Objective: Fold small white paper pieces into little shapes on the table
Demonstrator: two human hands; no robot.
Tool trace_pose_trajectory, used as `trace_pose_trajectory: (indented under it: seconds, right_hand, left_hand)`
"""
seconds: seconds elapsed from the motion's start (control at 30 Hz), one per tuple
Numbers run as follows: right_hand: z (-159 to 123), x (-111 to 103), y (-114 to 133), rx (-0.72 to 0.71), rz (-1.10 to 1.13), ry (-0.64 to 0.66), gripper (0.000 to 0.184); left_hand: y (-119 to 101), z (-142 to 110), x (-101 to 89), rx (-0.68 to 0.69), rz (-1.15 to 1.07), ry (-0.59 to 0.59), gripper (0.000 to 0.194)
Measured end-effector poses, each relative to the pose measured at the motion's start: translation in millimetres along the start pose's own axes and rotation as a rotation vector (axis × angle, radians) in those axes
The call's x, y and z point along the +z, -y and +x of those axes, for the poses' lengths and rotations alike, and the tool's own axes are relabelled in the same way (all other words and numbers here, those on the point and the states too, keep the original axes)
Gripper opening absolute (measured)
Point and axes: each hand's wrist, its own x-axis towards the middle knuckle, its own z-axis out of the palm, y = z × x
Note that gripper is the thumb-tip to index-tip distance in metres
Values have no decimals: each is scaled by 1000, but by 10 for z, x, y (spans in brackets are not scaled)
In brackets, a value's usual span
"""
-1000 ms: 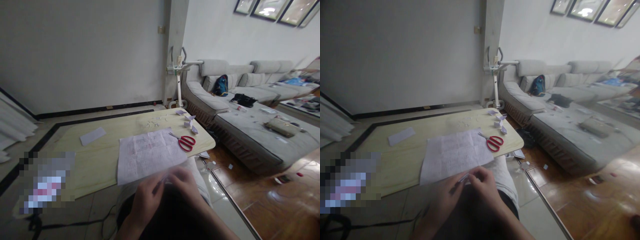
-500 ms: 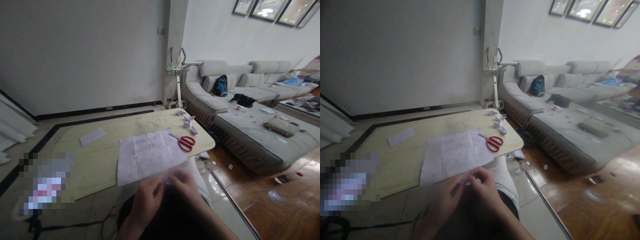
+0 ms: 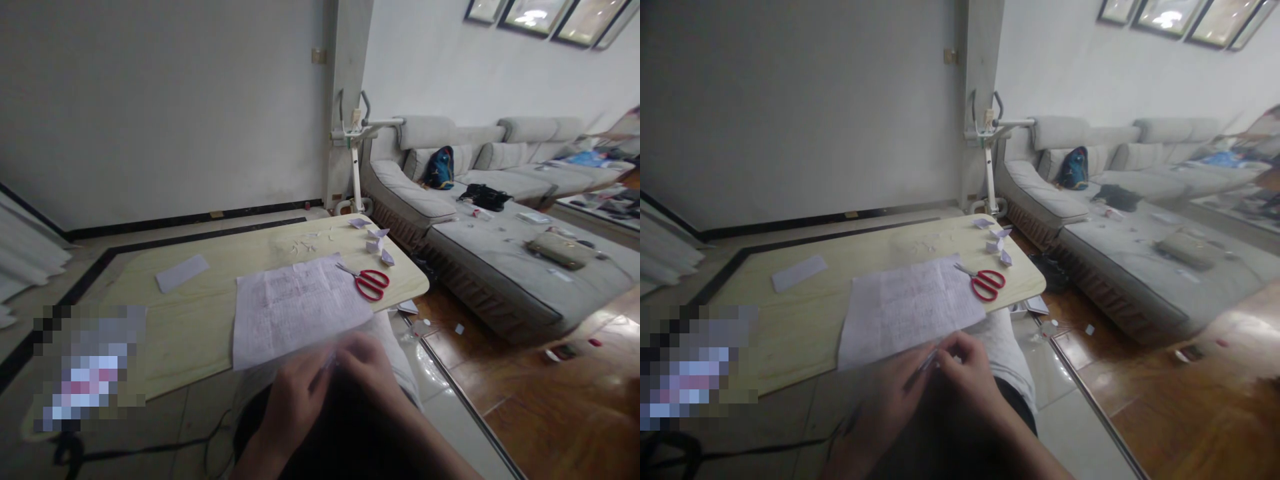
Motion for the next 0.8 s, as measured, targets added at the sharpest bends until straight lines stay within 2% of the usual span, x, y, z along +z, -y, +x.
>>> trace_pose_trajectory:
  seconds: [0.2, 0.3, 0.37, 0.5, 0.57, 0.8]
  right_hand:
    - [19, 3, -16, -5, -77, -19, 12]
    - [22, 39, -9, 3, -107, -69, 10]
    - [13, 60, 15, -5, -127, -86, 9]
    - [-11, 62, 100, -9, -102, -52, 8]
    - [-16, 45, 134, -11, -104, -25, 11]
    - [-7, 21, 150, -59, -118, 15, 15]
  left_hand:
    - [-17, 26, -8, 83, 57, 4, 36]
    - [-8, 27, 25, 74, 43, 17, 39]
    - [3, 13, 60, 1, -53, 7, 37]
    - [-12, -12, 89, -340, -372, -50, 25]
    - [-43, -5, 69, -451, -487, -57, 24]
    - [-124, 25, 17, -505, -620, -68, 27]
